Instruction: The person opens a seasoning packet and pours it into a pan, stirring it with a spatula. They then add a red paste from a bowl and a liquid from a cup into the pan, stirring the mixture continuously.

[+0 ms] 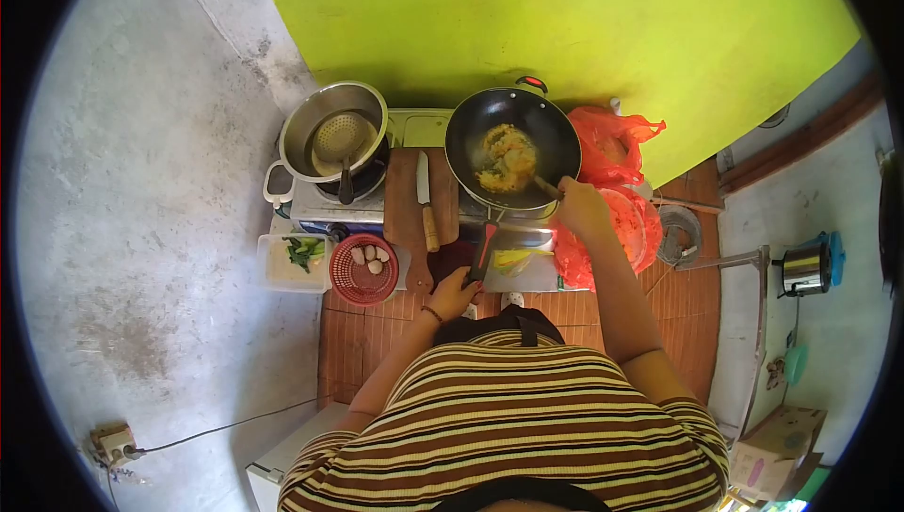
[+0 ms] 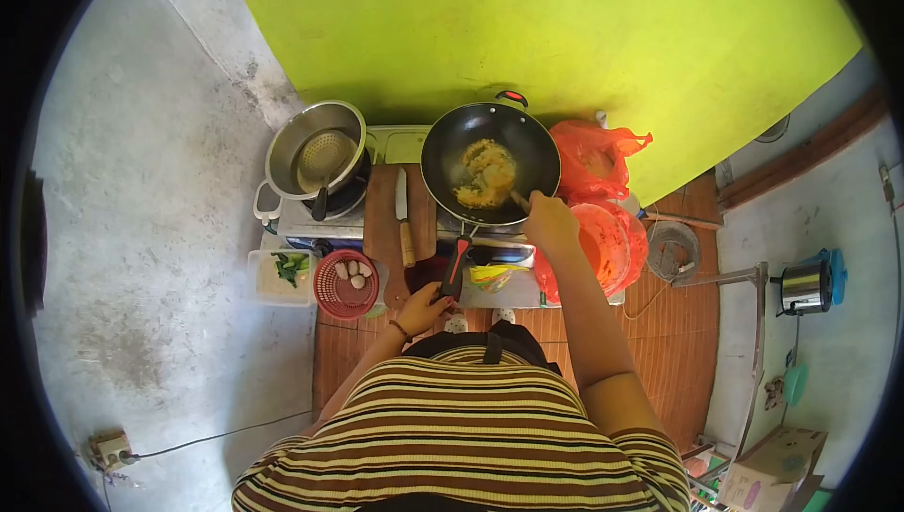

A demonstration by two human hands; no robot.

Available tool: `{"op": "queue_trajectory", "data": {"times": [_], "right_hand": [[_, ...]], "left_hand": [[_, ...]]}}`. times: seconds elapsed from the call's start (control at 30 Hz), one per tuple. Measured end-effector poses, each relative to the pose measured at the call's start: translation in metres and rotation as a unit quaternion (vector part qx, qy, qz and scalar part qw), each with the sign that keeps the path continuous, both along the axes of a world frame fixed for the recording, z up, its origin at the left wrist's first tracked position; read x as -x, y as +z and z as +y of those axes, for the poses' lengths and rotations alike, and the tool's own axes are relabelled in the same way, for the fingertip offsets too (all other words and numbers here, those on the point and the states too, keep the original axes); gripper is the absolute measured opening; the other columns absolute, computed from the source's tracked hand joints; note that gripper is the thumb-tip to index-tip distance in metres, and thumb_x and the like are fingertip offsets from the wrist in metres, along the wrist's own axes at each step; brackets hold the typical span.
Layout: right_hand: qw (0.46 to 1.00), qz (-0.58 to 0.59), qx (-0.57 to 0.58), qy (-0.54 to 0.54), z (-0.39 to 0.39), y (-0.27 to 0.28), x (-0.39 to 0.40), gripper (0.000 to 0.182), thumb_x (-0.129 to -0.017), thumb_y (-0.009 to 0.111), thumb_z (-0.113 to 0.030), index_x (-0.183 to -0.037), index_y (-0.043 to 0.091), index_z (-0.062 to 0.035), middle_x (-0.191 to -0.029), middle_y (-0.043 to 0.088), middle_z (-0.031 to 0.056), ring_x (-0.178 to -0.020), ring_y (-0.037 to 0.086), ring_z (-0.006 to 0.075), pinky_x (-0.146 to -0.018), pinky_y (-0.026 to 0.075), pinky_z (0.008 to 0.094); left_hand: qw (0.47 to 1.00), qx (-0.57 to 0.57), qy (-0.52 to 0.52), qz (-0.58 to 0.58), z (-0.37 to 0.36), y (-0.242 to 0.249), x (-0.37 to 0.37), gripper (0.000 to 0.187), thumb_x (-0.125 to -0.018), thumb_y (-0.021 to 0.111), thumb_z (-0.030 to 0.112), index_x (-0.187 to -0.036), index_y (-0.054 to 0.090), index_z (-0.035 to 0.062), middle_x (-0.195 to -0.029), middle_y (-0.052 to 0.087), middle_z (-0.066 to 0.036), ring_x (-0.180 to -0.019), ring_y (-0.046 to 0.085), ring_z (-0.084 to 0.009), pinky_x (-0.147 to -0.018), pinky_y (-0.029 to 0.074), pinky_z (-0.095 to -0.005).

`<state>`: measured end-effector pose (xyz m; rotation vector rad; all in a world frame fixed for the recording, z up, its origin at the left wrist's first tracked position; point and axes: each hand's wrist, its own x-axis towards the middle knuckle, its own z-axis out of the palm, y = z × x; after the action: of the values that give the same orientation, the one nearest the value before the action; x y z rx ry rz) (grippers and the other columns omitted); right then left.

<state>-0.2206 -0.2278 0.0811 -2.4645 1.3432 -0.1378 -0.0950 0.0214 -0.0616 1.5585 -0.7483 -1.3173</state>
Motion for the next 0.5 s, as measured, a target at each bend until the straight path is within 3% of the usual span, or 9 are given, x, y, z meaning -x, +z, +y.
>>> {"op": "queue_trajectory", "data": {"times": [0.07,0.17,0.27,0.37,0.5], "right_hand": [[0.999,-0.031,0.010,-0.026,-0.002,-0.013,-0.012,0.020,-0.074,0.059,-0.012,-0.093,0.066,-0.0075,-0.088,0.065,0.0204,-0.084,0.063,0.0373,-0.074,0.050,0.0437],[0.994,-0.093,-0.018,0.046,-0.016,-0.035,-0.012,0.016,-0.080,0.053,-0.014,-0.090,0.065,-0.0086,-0.090,0.065,0.0202,-0.086,0.063,0.0382,-0.074,0.050,0.0491],[0.998,0.003,-0.027,0.048,-0.009,0.012,-0.003,0.020,-0.075,0.055,-0.010,-0.091,0.067,-0.0071,-0.089,0.065,0.0202,-0.085,0.063,0.0370,-0.075,0.050,0.0448],[0.995,0.096,0.021,-0.004,-0.012,0.018,-0.010,0.019,-0.075,0.056,-0.010,-0.089,0.068,-0.0055,-0.090,0.065,0.0181,-0.085,0.063,0.0359,-0.076,0.051,0.0430],[0.995,-0.064,0.002,0.071,-0.034,-0.027,-0.008,0.019,-0.072,0.059,-0.010,-0.087,0.069,-0.0049,-0.089,0.066,0.0174,-0.085,0.064,0.0346,-0.076,0.051,0.0411]], "left_hand": [[1.000,0.005,0.001,0.009,-0.001,0.000,0.000,0.021,-0.093,0.052,0.006,-0.112,0.050,-0.0024,-0.095,0.063,-0.010,-0.086,0.064,-0.0145,-0.070,0.054,-0.0248],[1.000,-0.006,-0.016,-0.007,-0.001,0.000,-0.002,0.020,-0.093,0.052,0.006,-0.111,0.050,-0.0024,-0.094,0.063,-0.010,-0.086,0.064,-0.0150,-0.069,0.054,-0.0242],[1.000,0.012,0.007,0.014,0.000,-0.006,-0.001,0.028,-0.091,0.056,0.008,-0.116,0.051,-0.0037,-0.089,0.066,-0.009,-0.073,0.063,-0.0119,-0.067,0.052,-0.0258],[1.000,0.012,0.011,0.014,0.000,-0.009,0.000,0.027,-0.091,0.056,0.008,-0.114,0.051,-0.0036,-0.089,0.066,-0.008,-0.073,0.063,-0.0117,-0.067,0.051,-0.0255],[1.000,0.012,-0.001,0.020,-0.002,-0.010,-0.002,0.026,-0.091,0.056,0.008,-0.113,0.051,-0.0038,-0.088,0.066,-0.009,-0.073,0.063,-0.0117,-0.067,0.051,-0.0255]]}}
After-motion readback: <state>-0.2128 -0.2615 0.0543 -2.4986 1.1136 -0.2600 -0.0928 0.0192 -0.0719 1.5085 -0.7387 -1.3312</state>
